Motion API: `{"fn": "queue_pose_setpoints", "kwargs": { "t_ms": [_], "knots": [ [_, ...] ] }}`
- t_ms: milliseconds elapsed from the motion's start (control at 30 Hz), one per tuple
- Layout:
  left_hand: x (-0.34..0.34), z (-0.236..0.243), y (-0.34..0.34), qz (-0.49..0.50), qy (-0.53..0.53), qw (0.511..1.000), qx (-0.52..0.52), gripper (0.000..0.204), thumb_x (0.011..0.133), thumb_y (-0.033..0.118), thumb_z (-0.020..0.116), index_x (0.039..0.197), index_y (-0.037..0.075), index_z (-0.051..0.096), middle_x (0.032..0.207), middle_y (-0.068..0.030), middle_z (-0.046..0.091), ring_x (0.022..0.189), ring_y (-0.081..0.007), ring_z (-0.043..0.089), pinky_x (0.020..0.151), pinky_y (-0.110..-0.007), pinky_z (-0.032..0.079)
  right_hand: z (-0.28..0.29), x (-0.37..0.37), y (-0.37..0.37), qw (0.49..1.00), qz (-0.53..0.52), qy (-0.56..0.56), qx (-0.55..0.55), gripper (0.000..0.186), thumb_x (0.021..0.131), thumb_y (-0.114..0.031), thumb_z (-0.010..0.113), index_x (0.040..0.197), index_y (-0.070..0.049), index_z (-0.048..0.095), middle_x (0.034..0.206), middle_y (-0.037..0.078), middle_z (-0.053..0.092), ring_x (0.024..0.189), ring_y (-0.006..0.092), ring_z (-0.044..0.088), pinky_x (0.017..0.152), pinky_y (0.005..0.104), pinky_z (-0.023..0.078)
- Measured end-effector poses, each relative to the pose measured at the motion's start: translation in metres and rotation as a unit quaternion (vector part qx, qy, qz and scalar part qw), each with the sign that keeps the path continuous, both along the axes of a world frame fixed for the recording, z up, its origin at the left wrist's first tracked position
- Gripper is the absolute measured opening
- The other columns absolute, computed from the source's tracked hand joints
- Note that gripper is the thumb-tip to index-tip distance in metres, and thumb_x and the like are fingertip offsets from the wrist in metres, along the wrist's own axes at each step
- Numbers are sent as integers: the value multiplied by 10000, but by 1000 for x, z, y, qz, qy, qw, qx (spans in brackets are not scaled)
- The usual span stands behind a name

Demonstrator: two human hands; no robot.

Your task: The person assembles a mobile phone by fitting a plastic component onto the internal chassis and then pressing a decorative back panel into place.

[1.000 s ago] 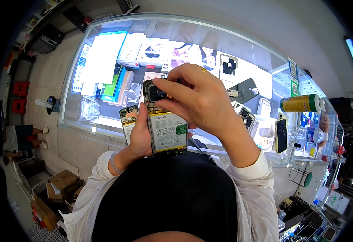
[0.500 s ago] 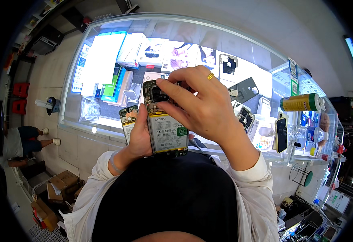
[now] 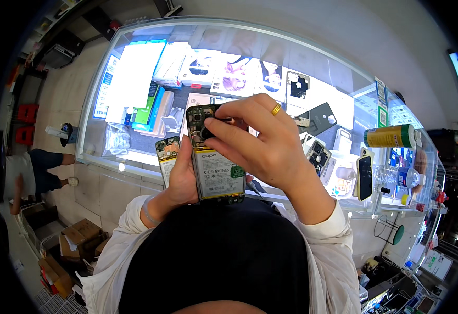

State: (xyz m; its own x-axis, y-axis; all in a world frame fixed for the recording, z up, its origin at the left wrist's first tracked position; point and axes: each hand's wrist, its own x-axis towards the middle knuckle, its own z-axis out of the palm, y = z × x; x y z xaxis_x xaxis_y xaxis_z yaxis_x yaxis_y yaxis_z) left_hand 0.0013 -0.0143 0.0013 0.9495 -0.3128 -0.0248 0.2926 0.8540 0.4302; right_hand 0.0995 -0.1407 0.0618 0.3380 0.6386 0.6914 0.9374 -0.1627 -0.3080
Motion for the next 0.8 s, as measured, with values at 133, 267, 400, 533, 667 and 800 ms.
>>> {"fn": "queue_pose_setpoints", "kwargs": {
  "t_ms": [133,267,400,533,667,800],
  "knots": [
    [0,-3,1,25,-25,999,0,561,923,454,95,1302,81,270,1194,-133,449,1062,-251,503,884,-400,433,-1,-13,-4,999,-22,24,-10,331,555,-123,756,852,-38,638,808,56,566,627,162,508,515,247,421],
    [0,-4,-1,38,8,999,14,531,933,426,115,1295,73,279,1189,-114,446,1076,-221,484,890,-359,424,-10,-21,-5,998,-51,24,-2,377,546,-147,767,880,-30,640,826,73,571,660,178,536,522,256,439],
    [-1,-5,-1,43,8,999,11,520,938,413,124,1289,69,292,1189,-107,446,1080,-210,477,897,-344,415,-7,-26,-8,997,-54,61,-5,371,550,-133,769,879,-23,637,844,82,576,697,196,558,536,266,457],
    [1,0,-4,53,48,997,24,533,935,423,119,1284,65,304,1183,-113,456,1083,-218,478,905,-356,409,-11,-28,-7,996,-62,63,5,373,558,-101,764,891,-14,621,873,98,584,702,218,565,557,276,465],
    [0,-8,0,30,-21,998,-49,566,928,442,95,1301,58,280,1209,-150,444,1101,-244,467,923,-375,393,-16,-29,-6,994,-76,69,28,389,575,-57,749,923,4,586,874,106,596,704,231,572,572,287,468],
    [1,-1,0,15,-52,998,-20,588,922,453,80,1315,52,255,1233,-181,425,1114,-264,457,932,-382,383,-17,-29,-9,993,-89,70,18,416,602,-75,761,967,-12,572,866,97,618,730,203,599,591,256,472]
  ]
}}
